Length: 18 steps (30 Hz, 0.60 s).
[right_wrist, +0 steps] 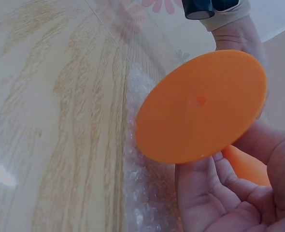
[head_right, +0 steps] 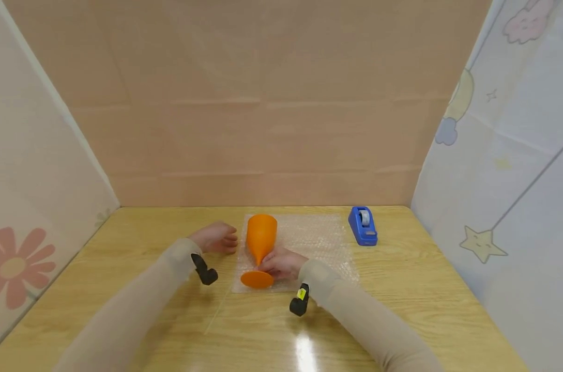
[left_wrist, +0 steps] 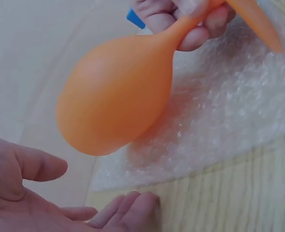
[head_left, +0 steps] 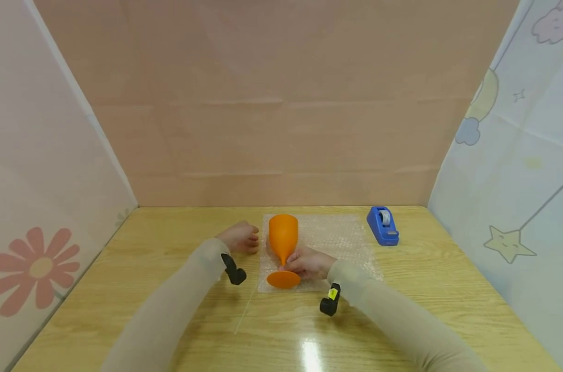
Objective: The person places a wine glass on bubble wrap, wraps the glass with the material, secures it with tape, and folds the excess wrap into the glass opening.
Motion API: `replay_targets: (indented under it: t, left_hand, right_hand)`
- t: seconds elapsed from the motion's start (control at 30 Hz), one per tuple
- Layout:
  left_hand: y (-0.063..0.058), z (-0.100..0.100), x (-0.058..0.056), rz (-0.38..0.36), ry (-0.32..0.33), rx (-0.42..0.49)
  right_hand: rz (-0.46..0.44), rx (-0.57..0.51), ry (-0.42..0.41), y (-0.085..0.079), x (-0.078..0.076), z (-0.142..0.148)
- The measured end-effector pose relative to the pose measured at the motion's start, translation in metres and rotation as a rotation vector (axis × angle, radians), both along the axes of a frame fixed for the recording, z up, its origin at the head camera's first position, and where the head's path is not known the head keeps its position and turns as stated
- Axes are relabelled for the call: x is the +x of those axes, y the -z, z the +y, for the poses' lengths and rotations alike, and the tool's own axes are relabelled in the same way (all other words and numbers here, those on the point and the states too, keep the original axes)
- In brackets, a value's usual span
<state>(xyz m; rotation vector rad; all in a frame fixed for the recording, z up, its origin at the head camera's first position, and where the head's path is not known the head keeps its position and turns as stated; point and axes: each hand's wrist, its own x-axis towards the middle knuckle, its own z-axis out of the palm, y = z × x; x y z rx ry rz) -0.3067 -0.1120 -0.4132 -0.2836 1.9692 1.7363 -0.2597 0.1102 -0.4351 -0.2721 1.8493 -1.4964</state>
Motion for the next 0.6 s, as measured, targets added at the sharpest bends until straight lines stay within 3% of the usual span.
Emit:
replay_targets:
  t: [0.33,0.5,0.6]
  left_hand:
    - [0.007,0.009,0.001,-0.006,0.017,-0.051]
    - [0.004,0.014,0.002,-0.027,0.007,-0.012]
    - [-0.001,0.016,0.005,-0.037,0.033,0.019]
  right_hand:
    - [-0.026,-0.013,0.003,-0.002,0.001,-0.001]
    - [-0.013,-0.008,-0.006,-0.002,0.001,0.000]
    - [-0.006,0.005,-0.005,-0.002,0.001,0.000]
